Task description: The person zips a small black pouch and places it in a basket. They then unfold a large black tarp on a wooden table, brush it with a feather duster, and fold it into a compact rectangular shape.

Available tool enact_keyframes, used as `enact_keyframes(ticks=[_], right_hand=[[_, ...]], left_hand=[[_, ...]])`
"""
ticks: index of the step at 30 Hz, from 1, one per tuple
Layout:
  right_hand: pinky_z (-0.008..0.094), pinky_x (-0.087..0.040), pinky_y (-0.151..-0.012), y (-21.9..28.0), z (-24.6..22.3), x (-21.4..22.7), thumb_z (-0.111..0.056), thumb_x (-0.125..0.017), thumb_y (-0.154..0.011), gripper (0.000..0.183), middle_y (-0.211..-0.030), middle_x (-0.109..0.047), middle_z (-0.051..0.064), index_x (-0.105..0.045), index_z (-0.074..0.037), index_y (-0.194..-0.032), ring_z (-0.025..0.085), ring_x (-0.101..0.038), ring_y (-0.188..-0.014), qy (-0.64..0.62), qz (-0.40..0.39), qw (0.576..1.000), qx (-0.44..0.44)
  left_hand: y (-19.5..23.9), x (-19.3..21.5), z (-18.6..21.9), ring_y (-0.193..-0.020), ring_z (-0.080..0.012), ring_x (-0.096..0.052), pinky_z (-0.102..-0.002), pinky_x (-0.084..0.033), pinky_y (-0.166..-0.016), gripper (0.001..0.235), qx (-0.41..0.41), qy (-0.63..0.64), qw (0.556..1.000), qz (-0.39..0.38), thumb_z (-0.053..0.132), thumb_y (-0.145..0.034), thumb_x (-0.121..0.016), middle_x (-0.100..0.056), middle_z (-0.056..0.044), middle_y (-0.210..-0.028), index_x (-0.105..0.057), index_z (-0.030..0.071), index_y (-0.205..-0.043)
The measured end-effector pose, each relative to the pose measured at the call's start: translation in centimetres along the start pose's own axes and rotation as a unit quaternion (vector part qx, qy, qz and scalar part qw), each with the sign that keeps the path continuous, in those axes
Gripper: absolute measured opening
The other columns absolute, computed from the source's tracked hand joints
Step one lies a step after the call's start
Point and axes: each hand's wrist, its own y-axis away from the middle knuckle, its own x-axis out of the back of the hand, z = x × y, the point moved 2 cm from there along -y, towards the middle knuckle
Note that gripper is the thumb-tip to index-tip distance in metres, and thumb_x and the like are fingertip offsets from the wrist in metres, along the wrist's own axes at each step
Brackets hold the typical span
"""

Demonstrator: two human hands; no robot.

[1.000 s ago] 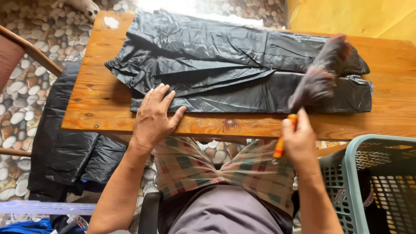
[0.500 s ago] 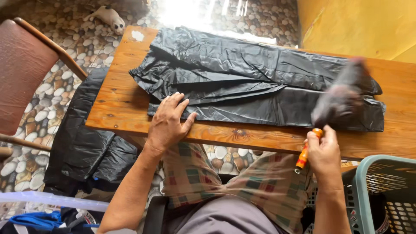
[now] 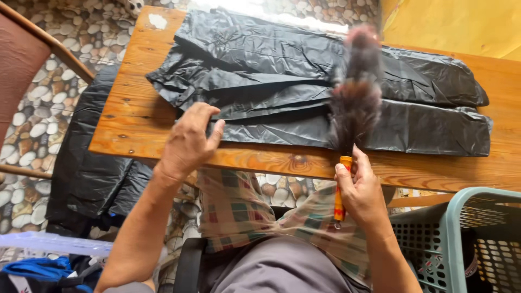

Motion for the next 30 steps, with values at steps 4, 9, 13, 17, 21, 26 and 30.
enact_keyframes(ticks=[4, 9, 13, 17, 21, 26, 30], right_hand=[[0.056, -0.056, -0.091, 2.5, -4.5, -2.8, -0.029, -0.061, -0.093, 0.068, -0.116, -0.074, 0.026, -0.045, -0.018, -0.158, 0.045, -0.07, -0.107, 0.048, -0.043, 0.997, -0.032], [0.025, -0.059, -0.083, 4.2, -4.6, -4.3, -0.021, -0.06, -0.094, 0.063, -0.133, -0.07, 0.005, -0.044, -0.012, -0.155, 0.009, -0.069, -0.092, -0.178, -0.213, 0.961, -0.014], [0.035, -0.058, -0.055, 2.6, 2.0, 2.3, -0.014, -0.063, -0.089, 0.063, -0.085, -0.077, 0.009, -0.055, -0.015, -0.151, 0.018, -0.063, -0.06, -0.142, -0.014, 0.973, -0.184], [0.029, -0.038, -0.035, 0.8, 4.9, 6.8, -0.016, -0.048, -0.103, 0.039, -0.085, -0.058, 0.013, -0.035, -0.011, -0.14, 0.02, -0.049, -0.042, -0.296, 0.16, 0.938, -0.088], [0.026, -0.036, -0.043, -0.3, 4.1, 8.0, -0.015, -0.044, -0.108, 0.028, -0.087, -0.05, 0.011, -0.037, -0.01, -0.134, 0.018, -0.043, -0.048, -0.337, 0.264, 0.902, -0.057], [0.027, -0.037, -0.045, -1.1, 5.3, 8.0, -0.013, -0.042, -0.109, 0.027, -0.089, -0.05, 0.012, -0.034, -0.01, -0.134, 0.019, -0.044, -0.049, -0.335, 0.276, 0.898, -0.066], [0.026, -0.037, -0.044, -1.6, 4.9, 8.3, -0.014, -0.045, -0.106, 0.026, -0.089, -0.052, 0.012, -0.036, -0.011, -0.131, 0.018, -0.045, -0.049, -0.325, 0.301, 0.894, -0.058]], left_hand=[[-6.0, 1.4, 1.2, -0.089, -0.0246, -0.068, -0.04, -0.054, -0.082, 0.017, -0.043, -0.069, 0.996, 0.035, 0.03, -0.102, -0.066, -0.062, -0.002, -0.092, -0.067, 0.015, -0.111], [-14.8, 1.0, 2.1, -0.09, -0.0327, -0.063, -0.044, -0.052, -0.078, 0.019, -0.09, -0.015, 0.996, 0.008, 0.014, -0.106, -0.063, -0.066, -0.016, -0.101, -0.065, -0.004, -0.112], [-19.6, -4.1, -0.7, -0.083, -0.0297, -0.064, -0.045, -0.051, -0.069, 0.017, -0.078, -0.01, 0.996, -0.042, 0.022, -0.109, -0.064, -0.062, -0.01, -0.098, -0.064, 0.005, -0.108], [-23.4, -9.4, -0.2, -0.113, -0.0397, -0.058, -0.055, -0.046, -0.091, 0.041, 0.031, -0.02, 0.975, -0.218, 0.036, -0.106, -0.061, -0.059, -0.017, -0.127, -0.056, 0.004, -0.132], [-25.4, -15.9, -1.2, -0.144, -0.0376, -0.038, -0.055, -0.02, -0.12, 0.066, 0.012, -0.045, 0.948, -0.316, 0.041, -0.098, -0.056, -0.045, -0.02, -0.153, -0.04, 0.007, -0.152], [-27.3, -19.8, -2.1, -0.124, -0.0448, -0.051, -0.063, -0.036, -0.102, 0.058, -0.029, -0.1, 0.954, -0.28, 0.041, -0.093, -0.063, -0.057, -0.026, -0.129, -0.056, 0.0, -0.133], [-29.1, -21.7, -3.9, -0.104, -0.0411, -0.064, -0.058, -0.055, -0.079, 0.038, -0.113, -0.172, 0.959, -0.194, 0.041, -0.091, -0.071, -0.066, -0.019, -0.111, -0.073, 0.008, -0.109]])
